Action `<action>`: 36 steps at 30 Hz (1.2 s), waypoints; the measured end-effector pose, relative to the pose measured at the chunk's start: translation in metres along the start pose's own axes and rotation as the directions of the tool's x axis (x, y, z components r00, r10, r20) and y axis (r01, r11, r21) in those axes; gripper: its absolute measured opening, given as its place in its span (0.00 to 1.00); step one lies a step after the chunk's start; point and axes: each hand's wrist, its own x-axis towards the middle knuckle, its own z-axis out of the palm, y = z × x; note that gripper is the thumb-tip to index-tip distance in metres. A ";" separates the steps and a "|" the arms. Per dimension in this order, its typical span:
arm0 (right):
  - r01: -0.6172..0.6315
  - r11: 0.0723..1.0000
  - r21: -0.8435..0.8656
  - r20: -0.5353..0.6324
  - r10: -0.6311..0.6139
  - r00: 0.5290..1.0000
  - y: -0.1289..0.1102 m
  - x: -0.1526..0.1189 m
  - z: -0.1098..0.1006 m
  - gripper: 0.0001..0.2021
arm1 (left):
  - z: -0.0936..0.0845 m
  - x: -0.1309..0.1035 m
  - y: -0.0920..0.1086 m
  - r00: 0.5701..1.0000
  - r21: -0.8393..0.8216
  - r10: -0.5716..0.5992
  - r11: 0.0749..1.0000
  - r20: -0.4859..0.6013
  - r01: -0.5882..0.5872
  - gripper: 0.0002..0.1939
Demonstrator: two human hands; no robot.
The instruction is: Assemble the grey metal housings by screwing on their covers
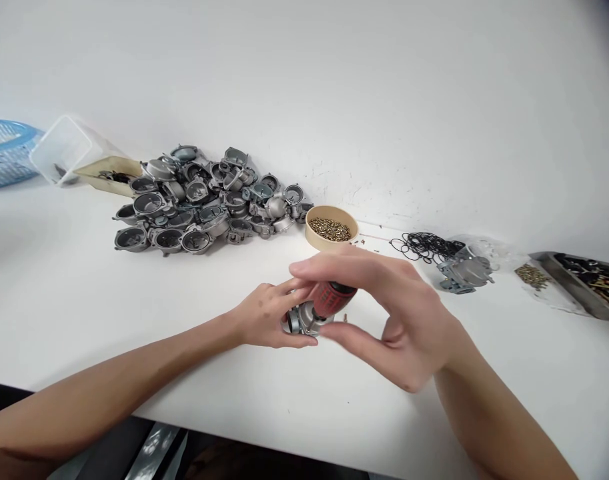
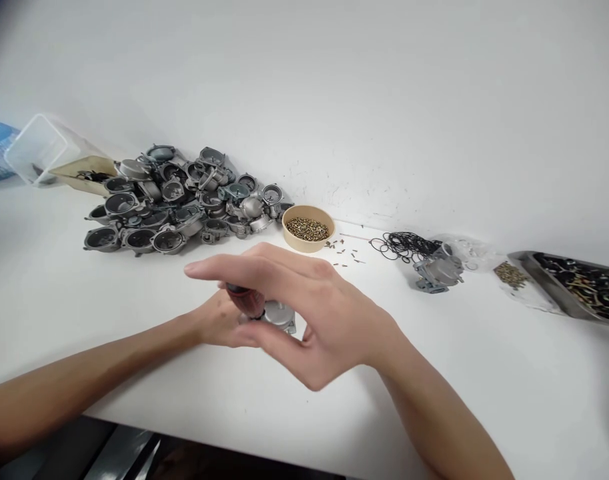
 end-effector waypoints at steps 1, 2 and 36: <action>-0.018 1.000 -0.004 0.017 0.018 1.000 0.001 0.000 0.000 0.26 | 0.000 0.000 0.000 1.000 0.006 0.007 1.000 0.007 -0.007 0.32; -0.025 1.000 -0.018 0.011 0.026 1.000 0.002 -0.001 0.000 0.27 | 0.000 0.000 0.000 1.000 0.011 0.016 1.000 0.014 -0.017 0.32; 0.008 0.997 0.078 -0.251 0.012 0.968 0.020 0.003 0.001 0.21 | -0.002 -0.002 0.001 0.999 0.018 0.029 0.999 -0.043 -0.028 0.33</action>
